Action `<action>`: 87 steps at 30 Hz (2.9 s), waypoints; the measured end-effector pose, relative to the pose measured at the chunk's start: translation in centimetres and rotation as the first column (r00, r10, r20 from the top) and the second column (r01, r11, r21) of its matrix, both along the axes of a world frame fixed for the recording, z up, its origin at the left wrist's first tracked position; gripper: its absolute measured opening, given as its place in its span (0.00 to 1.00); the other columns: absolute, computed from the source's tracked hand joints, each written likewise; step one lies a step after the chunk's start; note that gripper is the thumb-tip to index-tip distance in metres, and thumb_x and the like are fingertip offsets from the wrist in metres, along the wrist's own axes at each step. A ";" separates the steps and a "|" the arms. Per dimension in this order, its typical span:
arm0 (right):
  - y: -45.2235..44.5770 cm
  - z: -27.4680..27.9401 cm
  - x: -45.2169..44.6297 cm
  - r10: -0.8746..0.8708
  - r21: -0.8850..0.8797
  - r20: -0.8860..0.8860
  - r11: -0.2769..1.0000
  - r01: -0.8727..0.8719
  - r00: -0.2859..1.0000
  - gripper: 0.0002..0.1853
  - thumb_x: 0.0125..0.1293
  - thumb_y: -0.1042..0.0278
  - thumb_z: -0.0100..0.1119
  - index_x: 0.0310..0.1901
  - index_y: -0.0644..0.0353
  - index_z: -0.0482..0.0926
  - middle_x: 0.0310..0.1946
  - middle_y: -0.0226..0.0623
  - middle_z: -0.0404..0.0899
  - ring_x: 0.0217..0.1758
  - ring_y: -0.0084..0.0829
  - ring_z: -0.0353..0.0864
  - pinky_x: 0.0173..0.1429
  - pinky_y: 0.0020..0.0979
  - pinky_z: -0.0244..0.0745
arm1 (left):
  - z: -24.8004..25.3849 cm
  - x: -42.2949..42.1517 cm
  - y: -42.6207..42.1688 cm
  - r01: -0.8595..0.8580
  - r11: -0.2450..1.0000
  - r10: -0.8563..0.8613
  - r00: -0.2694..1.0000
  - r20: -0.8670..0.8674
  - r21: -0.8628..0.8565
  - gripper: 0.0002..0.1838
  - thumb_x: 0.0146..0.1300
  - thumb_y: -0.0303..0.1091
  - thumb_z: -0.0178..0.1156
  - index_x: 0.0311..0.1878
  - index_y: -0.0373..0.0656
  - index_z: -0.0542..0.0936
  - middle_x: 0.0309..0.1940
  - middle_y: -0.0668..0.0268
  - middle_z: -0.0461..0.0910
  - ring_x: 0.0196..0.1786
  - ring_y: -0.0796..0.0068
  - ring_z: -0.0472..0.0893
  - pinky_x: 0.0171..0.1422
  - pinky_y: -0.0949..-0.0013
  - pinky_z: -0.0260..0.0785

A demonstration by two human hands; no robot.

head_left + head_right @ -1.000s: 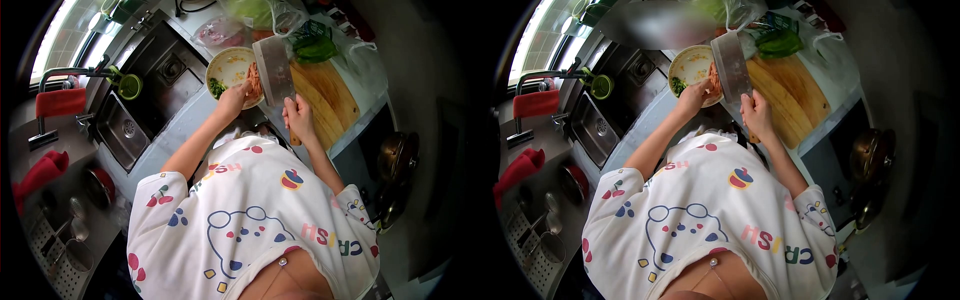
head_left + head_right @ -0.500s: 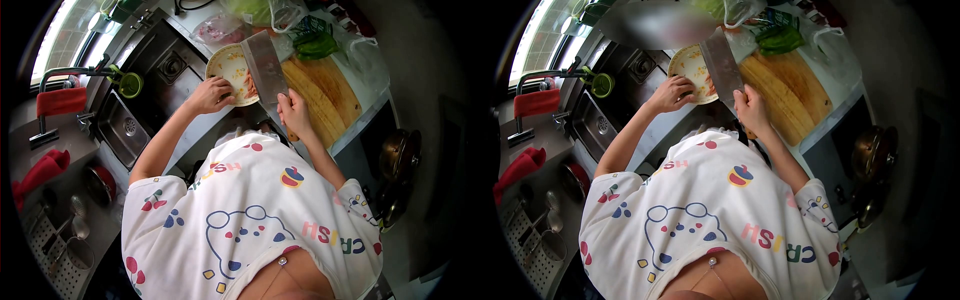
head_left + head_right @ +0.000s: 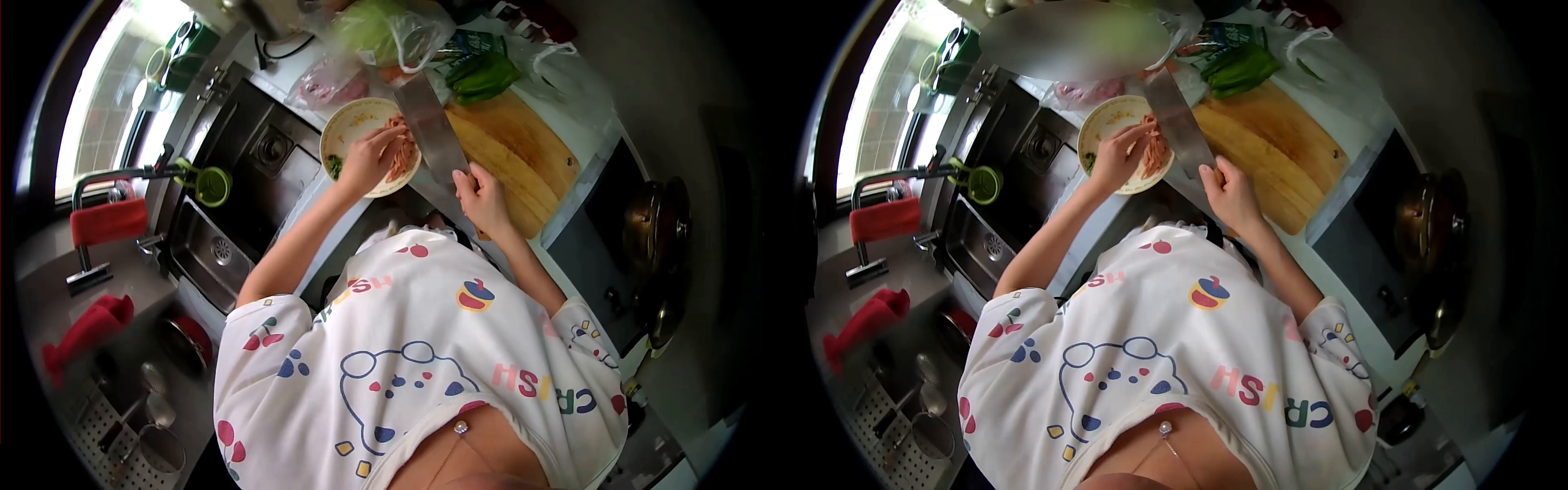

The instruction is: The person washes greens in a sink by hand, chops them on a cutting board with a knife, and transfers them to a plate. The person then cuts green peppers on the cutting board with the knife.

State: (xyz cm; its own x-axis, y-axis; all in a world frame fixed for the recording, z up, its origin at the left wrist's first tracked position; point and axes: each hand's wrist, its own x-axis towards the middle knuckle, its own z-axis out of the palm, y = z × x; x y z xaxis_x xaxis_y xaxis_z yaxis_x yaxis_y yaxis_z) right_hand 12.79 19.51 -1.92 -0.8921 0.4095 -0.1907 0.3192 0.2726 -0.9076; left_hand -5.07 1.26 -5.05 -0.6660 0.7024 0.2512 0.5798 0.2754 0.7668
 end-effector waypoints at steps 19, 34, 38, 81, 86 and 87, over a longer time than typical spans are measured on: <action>6.8 -3.6 12.7 -0.487 0.696 -0.002 0.627 0.351 0.874 0.21 0.64 0.53 0.67 0.59 0.42 0.82 0.37 0.35 0.80 0.37 0.43 0.84 0.38 0.41 0.80 | -2.3 -2.6 22.5 0.050 0.997 -0.063 0.967 -0.246 -0.059 0.31 0.57 0.35 0.68 0.66 0.44 0.74 0.63 0.52 0.74 0.63 0.47 0.72 0.63 0.54 0.72; 7.7 -5.4 15.5 -0.602 0.649 -0.072 0.577 0.496 0.795 0.23 0.64 0.56 0.69 0.60 0.44 0.82 0.35 0.34 0.79 0.34 0.39 0.84 0.36 0.35 0.80 | -2.6 4.2 16.4 0.613 0.756 -0.652 0.677 -0.342 -0.229 0.37 0.56 0.33 0.68 0.71 0.45 0.71 0.63 0.57 0.77 0.60 0.53 0.76 0.66 0.55 0.68; 7.5 -4.8 15.4 -0.551 0.664 -0.088 0.589 0.461 0.830 0.22 0.64 0.56 0.69 0.60 0.44 0.83 0.34 0.31 0.79 0.32 0.35 0.83 0.35 0.33 0.79 | -0.6 5.3 16.1 0.520 0.848 -0.513 0.753 -0.411 -0.105 0.24 0.57 0.36 0.70 0.58 0.45 0.79 0.51 0.59 0.80 0.52 0.56 0.77 0.58 0.55 0.69; 7.5 -7.5 12.2 -0.069 0.548 -0.007 0.834 0.061 0.998 0.26 0.59 0.59 0.71 0.61 0.43 0.81 0.29 0.31 0.69 0.26 0.32 0.73 0.29 0.36 0.72 | -6.1 5.8 23.7 0.777 0.572 -0.804 0.466 -0.370 -0.264 0.18 0.58 0.39 0.66 0.15 0.51 0.73 0.16 0.71 0.72 0.21 0.67 0.77 0.25 0.64 0.69; 7.5 -6.5 11.8 -0.080 0.527 -0.056 0.844 0.098 0.995 0.25 0.57 0.61 0.72 0.59 0.46 0.82 0.30 0.33 0.71 0.28 0.35 0.75 0.32 0.37 0.74 | -5.8 6.1 23.4 0.736 0.619 -0.772 0.509 -0.381 -0.272 0.19 0.59 0.40 0.66 0.14 0.49 0.72 0.16 0.69 0.73 0.21 0.66 0.77 0.24 0.63 0.69; 7.5 -6.2 11.7 -0.092 0.537 -0.069 0.835 0.115 0.993 0.25 0.58 0.61 0.71 0.59 0.46 0.82 0.30 0.33 0.71 0.29 0.35 0.76 0.33 0.38 0.74 | -5.7 6.1 23.4 0.733 0.621 -0.771 0.510 -0.382 -0.277 0.20 0.60 0.41 0.66 0.15 0.49 0.73 0.17 0.69 0.73 0.21 0.65 0.77 0.24 0.62 0.70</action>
State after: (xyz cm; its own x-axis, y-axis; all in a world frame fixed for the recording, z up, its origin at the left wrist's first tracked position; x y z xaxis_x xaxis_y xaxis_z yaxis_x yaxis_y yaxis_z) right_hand 24.49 26.98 -8.11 -0.8407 0.5277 0.1214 0.3409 0.6900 -0.6385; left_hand 1.05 24.69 -10.71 0.2887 0.9151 0.2815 0.8429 -0.3824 0.3786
